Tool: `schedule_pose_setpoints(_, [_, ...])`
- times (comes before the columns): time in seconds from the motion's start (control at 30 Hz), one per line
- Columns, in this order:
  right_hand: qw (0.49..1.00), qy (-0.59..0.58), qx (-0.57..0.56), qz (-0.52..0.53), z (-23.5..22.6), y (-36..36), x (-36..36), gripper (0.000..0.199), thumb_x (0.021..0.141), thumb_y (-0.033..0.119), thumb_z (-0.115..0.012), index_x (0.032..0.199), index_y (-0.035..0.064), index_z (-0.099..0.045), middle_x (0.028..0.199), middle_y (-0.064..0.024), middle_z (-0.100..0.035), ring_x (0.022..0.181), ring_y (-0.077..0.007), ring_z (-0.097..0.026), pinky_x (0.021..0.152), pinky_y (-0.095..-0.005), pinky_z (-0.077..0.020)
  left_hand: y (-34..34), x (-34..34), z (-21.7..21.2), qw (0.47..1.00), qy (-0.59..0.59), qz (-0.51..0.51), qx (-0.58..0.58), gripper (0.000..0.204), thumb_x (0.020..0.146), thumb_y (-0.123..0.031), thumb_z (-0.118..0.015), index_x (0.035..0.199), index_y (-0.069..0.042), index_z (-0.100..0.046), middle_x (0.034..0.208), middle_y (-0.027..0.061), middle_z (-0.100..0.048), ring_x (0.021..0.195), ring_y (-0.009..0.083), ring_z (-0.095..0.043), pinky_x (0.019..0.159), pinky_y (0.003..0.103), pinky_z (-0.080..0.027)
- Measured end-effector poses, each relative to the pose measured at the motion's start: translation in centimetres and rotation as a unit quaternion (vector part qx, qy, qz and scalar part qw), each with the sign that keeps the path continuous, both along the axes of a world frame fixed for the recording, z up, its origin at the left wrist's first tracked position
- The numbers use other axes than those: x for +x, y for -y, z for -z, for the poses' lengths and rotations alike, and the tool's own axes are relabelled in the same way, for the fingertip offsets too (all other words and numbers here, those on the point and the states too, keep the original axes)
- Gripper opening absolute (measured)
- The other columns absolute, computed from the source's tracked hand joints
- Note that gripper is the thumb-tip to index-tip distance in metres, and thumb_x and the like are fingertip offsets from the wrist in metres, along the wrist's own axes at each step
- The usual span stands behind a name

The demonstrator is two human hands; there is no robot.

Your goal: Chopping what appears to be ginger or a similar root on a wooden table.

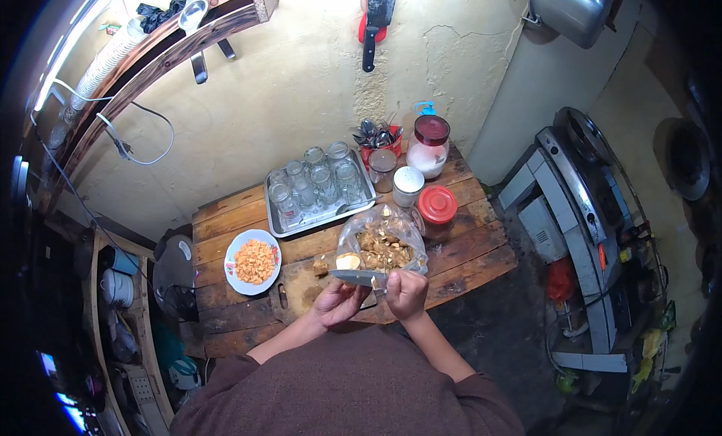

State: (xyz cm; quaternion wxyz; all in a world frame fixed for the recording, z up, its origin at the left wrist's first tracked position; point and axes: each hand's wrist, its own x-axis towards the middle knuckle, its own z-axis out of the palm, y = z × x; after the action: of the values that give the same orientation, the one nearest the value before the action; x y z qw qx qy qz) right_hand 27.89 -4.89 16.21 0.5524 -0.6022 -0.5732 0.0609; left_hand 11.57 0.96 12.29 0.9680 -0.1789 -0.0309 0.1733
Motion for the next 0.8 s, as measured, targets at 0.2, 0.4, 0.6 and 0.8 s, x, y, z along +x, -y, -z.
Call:
schedule_pose_setpoints(0.2, [1.000, 0.010, 0.021, 0.005, 0.4, 0.1, 0.1, 0.035, 0.086, 0.016, -0.045, 0.054, 0.0010, -0.043, 0.051, -0.0172, -0.043, 0.047, -0.0361, -0.049, 0.047, -0.0417, -0.0379, 0.1, 0.0, -0.5, 1.000, 0.007, -0.020, 0.010, 0.047, 0.088, -0.016, -0.060, 0.123, 0.008, -0.040, 0.120, 0.0192, -0.048, 0.114, 0.0255, -0.051, 0.099, 0.030, -0.046])
schedule_pose_setpoints(0.4, [1.000, 0.024, 0.003, 0.008, 0.4, 0.2, 0.0, 0.035, 0.086, 0.016, -0.045, 0.054, 0.0011, -0.043, 0.051, -0.0172, -0.043, 0.048, -0.0362, -0.049, 0.048, -0.0426, -0.0378, 0.2, 0.1, -0.6, 1.000, 0.006, -0.021, -0.002, 0.046, 0.087, -0.014, -0.061, 0.122, 0.009, -0.041, 0.120, 0.0189, -0.049, 0.113, 0.0257, -0.052, 0.099, 0.030, -0.046])
schedule_pose_setpoints(0.6, [0.999, 0.012, 0.024, 0.026, 0.0, 0.0, -0.8, 0.034, 0.086, 0.015, -0.044, 0.055, 0.0006, -0.045, 0.051, -0.0171, -0.044, 0.048, -0.0359, -0.050, 0.048, -0.0418, -0.0384, 0.2, -0.3, 0.1, 1.000, -0.004, 0.004, 0.002, 0.047, 0.086, -0.015, -0.062, 0.121, 0.009, -0.042, 0.120, 0.0184, -0.049, 0.111, 0.0252, -0.053, 0.098, 0.029, -0.047])
schedule_pose_setpoints(0.8, [0.999, 0.009, 0.023, 0.039, 0.1, -0.2, -1.0, 0.032, 0.086, 0.014, -0.044, 0.057, 0.0002, -0.048, 0.052, -0.0168, -0.046, 0.048, -0.0354, -0.050, 0.048, -0.0414, -0.0387, 0.5, -0.3, 0.8, 0.999, -0.025, 0.012, 0.037, 0.044, 0.088, -0.016, -0.060, 0.121, 0.007, -0.043, 0.118, 0.0175, -0.052, 0.109, 0.0245, -0.054, 0.097, 0.030, -0.048])
